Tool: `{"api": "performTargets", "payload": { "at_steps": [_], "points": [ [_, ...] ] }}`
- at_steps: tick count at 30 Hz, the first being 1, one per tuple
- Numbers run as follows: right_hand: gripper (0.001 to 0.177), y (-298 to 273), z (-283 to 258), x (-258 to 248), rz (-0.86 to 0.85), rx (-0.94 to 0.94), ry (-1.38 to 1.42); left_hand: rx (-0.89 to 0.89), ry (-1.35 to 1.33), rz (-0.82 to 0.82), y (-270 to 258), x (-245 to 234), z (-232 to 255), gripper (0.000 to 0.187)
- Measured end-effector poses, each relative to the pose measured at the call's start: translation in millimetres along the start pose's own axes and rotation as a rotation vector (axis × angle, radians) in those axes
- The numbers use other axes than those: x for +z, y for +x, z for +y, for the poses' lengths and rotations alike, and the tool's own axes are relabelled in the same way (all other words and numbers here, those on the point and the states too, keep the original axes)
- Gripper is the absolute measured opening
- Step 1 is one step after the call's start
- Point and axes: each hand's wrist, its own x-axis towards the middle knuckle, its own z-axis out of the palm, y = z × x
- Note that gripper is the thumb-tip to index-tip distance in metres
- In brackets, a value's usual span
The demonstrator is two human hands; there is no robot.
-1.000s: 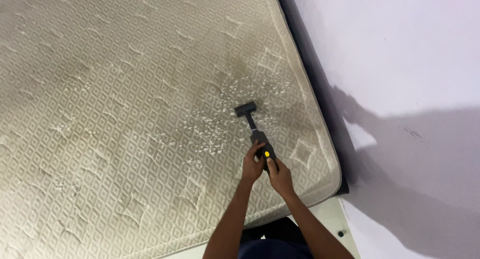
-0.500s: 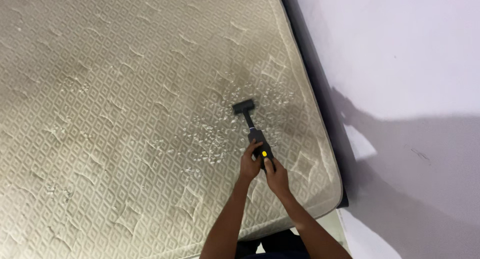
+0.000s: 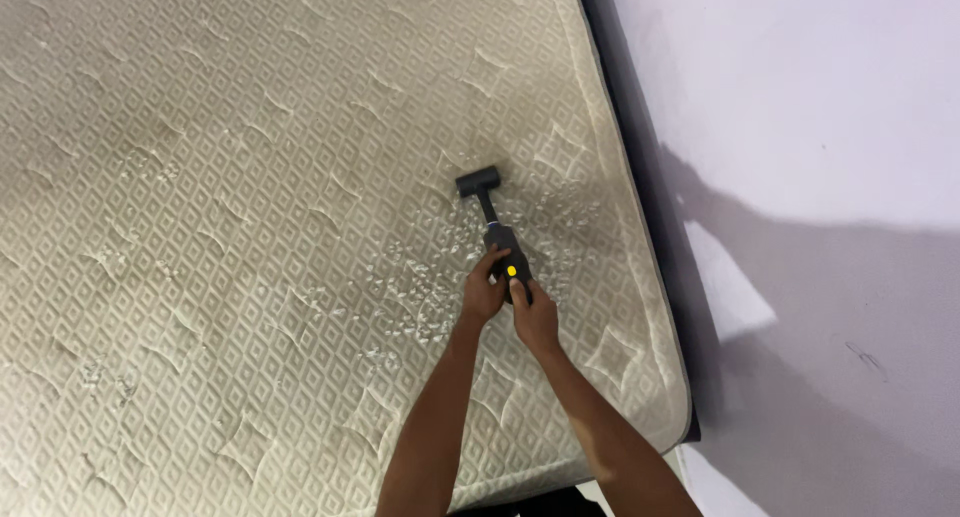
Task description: The person vacuums the top surface of a mattress using a handheld vacuum cleaner, moving the attachment across the fabric to collect debris.
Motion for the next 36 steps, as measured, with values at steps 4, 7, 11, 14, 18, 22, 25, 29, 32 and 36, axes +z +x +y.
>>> {"api": "performTargets", "payload": {
  "at_steps": [4, 7, 11, 14, 18, 22, 25, 29, 32, 36],
  "points": [
    [0.053, 10, -5, 4, -0.022, 0.087, 0.020, 0.026, 0.054, 0.017, 11, 1, -3, 0.051],
    [0.052, 10, -7, 4, -0.020, 0.059, 0.011, 0.033, 0.039, 0.015, 12, 0, -6, 0.052],
    [0.054, -3, -17, 0, -0.072, 0.145, 0.073, -0.028, 0.028, -0.005, 1, -5, -2, 0.052],
    [0.056, -18, -18, -3, -0.103, 0.200, 0.084, -0.030, -0.005, -0.027, -13, -8, -2, 0.051],
    [0.057, -40, -10, -5, -0.045, 0.122, 0.056, -0.003, -0.023, -0.029, -32, -7, -8, 0.049],
    [0.053, -70, -4, -11, -0.048, 0.198, 0.082, -0.019, -0.049, -0.043, -63, -4, -7, 0.050],
    [0.051, -95, 1, -16, -0.031, 0.196, 0.089, 0.003, -0.035, -0.052, -88, -5, -5, 0.052],
    [0.050, -131, 13, -18, -0.019, 0.181, 0.103, 0.043, -0.100, -0.061, -126, -6, -6, 0.053],
    [0.049, -155, 20, -18, 0.012, 0.135, 0.098, 0.017, -0.052, -0.056, -153, -11, -1, 0.054],
    [0.050, -191, 24, -21, -0.018, 0.228, 0.110, -0.021, -0.020, -0.064, -187, -16, 7, 0.052]
  ]
}}
